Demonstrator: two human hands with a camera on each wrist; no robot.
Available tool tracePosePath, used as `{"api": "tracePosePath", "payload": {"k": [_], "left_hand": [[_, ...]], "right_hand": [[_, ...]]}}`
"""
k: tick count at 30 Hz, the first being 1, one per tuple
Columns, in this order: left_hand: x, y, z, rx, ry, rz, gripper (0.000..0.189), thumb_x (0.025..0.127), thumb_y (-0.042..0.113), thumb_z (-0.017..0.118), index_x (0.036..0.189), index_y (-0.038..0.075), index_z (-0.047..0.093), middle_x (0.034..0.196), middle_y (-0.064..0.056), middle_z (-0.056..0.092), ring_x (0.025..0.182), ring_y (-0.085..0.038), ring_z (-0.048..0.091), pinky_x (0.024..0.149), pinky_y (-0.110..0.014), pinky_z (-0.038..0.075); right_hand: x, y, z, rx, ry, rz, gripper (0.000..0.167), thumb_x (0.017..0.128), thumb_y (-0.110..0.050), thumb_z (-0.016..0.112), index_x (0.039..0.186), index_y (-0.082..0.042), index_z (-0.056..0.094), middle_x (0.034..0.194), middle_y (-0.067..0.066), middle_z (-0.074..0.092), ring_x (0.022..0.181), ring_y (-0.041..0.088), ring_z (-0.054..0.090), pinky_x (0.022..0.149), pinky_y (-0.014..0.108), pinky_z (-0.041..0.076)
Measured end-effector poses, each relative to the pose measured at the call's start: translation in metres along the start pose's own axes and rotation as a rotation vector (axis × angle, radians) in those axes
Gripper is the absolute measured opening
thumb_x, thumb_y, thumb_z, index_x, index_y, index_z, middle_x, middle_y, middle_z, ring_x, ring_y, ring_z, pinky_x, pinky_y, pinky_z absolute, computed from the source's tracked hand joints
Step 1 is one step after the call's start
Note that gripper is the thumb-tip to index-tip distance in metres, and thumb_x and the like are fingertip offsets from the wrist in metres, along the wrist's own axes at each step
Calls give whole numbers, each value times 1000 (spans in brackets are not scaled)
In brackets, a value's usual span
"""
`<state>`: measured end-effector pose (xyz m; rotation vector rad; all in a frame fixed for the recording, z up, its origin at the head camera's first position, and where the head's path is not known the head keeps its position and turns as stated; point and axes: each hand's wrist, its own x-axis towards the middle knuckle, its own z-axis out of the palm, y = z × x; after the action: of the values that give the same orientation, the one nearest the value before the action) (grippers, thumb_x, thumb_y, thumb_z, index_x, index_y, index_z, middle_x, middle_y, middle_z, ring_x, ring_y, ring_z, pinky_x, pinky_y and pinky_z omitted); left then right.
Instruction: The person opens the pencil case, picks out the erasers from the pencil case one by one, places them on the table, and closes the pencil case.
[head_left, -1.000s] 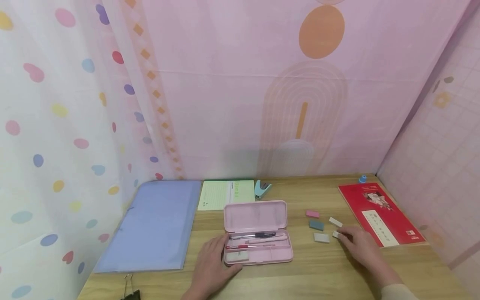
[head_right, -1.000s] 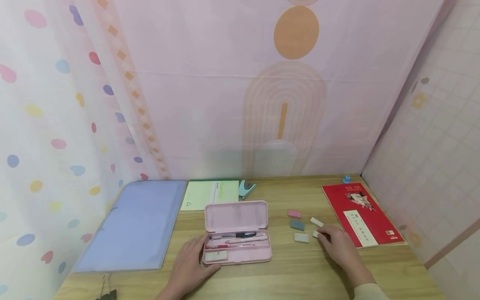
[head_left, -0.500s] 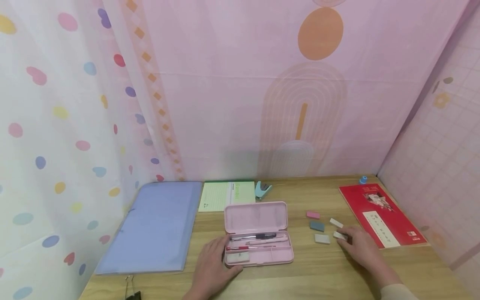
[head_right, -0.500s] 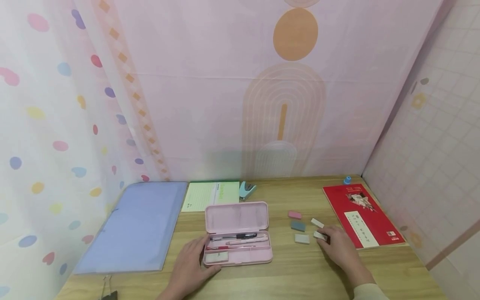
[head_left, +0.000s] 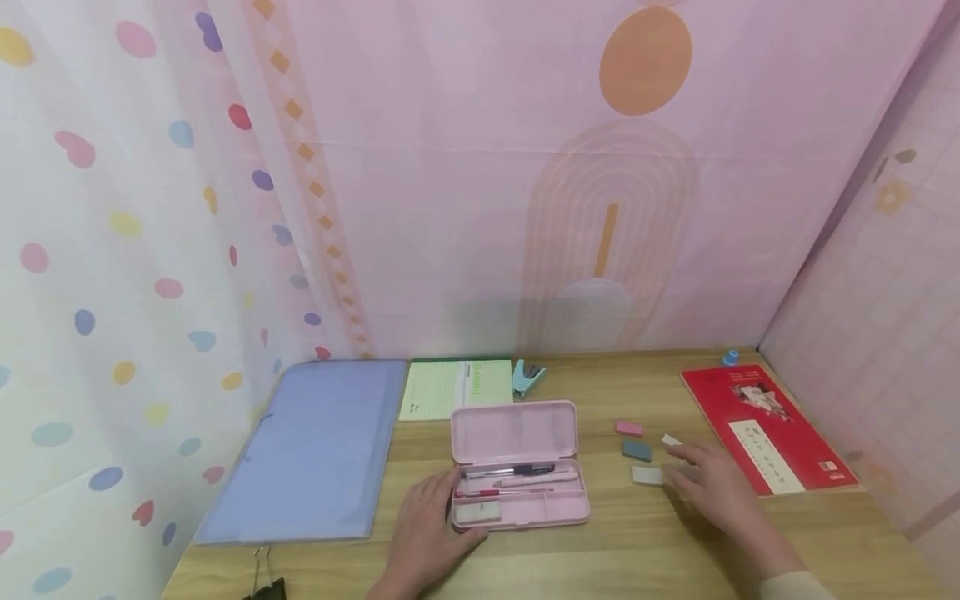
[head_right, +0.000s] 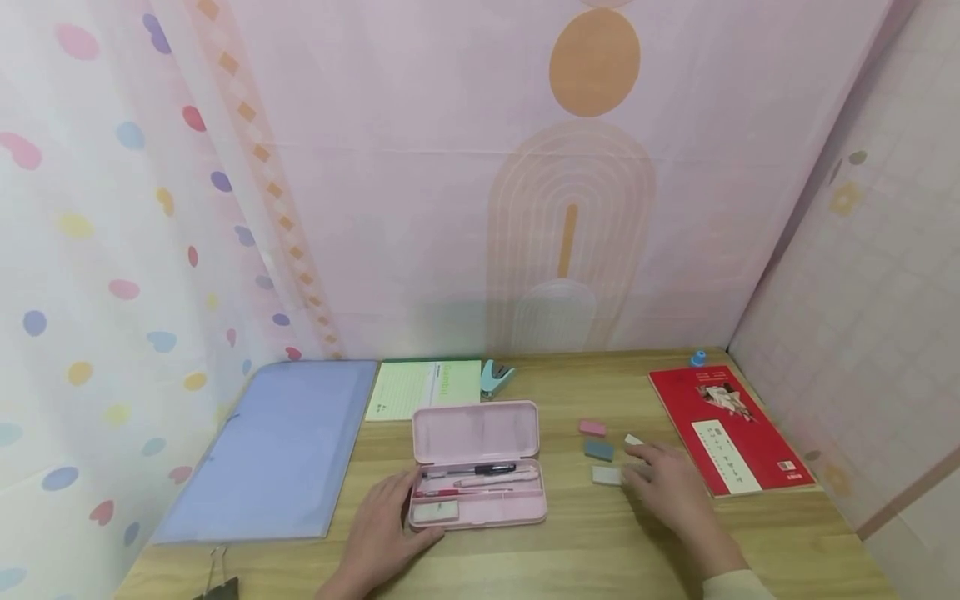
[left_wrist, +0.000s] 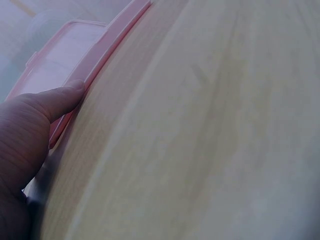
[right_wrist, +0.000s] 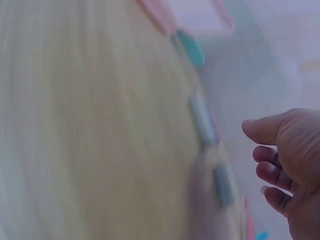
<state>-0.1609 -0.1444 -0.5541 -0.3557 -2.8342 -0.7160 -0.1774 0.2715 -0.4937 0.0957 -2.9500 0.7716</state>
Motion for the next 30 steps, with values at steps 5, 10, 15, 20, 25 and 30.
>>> {"api": "tracePosePath", "payload": {"k": [5, 10, 15, 20, 25, 30], "left_hand": [[1, 0, 0, 8, 31, 10, 99, 67, 75, 67, 144, 16, 43, 133, -4, 54, 123, -26, 45, 107, -45, 33], [1, 0, -1, 10, 38, 10, 99, 67, 73, 69, 143, 16, 43, 133, -5, 54, 124, -27, 45, 108, -46, 32], [1, 1, -2, 8, 32, 12, 99, 67, 72, 70, 144, 16, 43, 134, -6, 54, 125, -28, 44, 108, -49, 32], [1, 1, -2, 8, 12, 6, 99, 67, 69, 72, 145, 17, 41, 137, -5, 52, 127, -27, 43, 110, -47, 30], [1, 0, -1, 5, 18, 16, 99, 67, 66, 74, 146, 17, 41, 137, -4, 52, 127, -26, 43, 110, -46, 30], [1, -1, 0, 6, 54, 44, 99, 67, 66, 74, 144, 15, 42, 134, -4, 54, 124, -25, 45, 107, -46, 33]], "right_hand": [[0, -46, 12, 13, 93, -172, 34, 81, -20, 77, 112, -9, 70, 114, 14, 64, 108, 36, 57, 88, 56, 49], [-3, -94, 44, 60, 59, -352, 31, 80, -21, 78, 110, -16, 72, 110, 2, 68, 107, 23, 59, 90, 45, 51], [-6, -136, 76, 68, -62, -507, 25, 85, -28, 73, 108, -18, 71, 106, -4, 66, 100, 15, 58, 87, 38, 52], [-5, -160, 103, -1, -140, -622, 25, 89, -32, 67, 109, -18, 70, 107, -7, 65, 104, 12, 57, 92, 33, 50], [-4, -170, 116, -59, -107, -698, 26, 87, -32, 69, 107, -16, 71, 95, -9, 61, 93, 7, 55, 85, 26, 50], [-3, -174, 120, -84, -106, -686, 26, 87, -32, 69, 108, -16, 71, 85, -12, 52, 81, 4, 46, 75, 22, 47]]}}
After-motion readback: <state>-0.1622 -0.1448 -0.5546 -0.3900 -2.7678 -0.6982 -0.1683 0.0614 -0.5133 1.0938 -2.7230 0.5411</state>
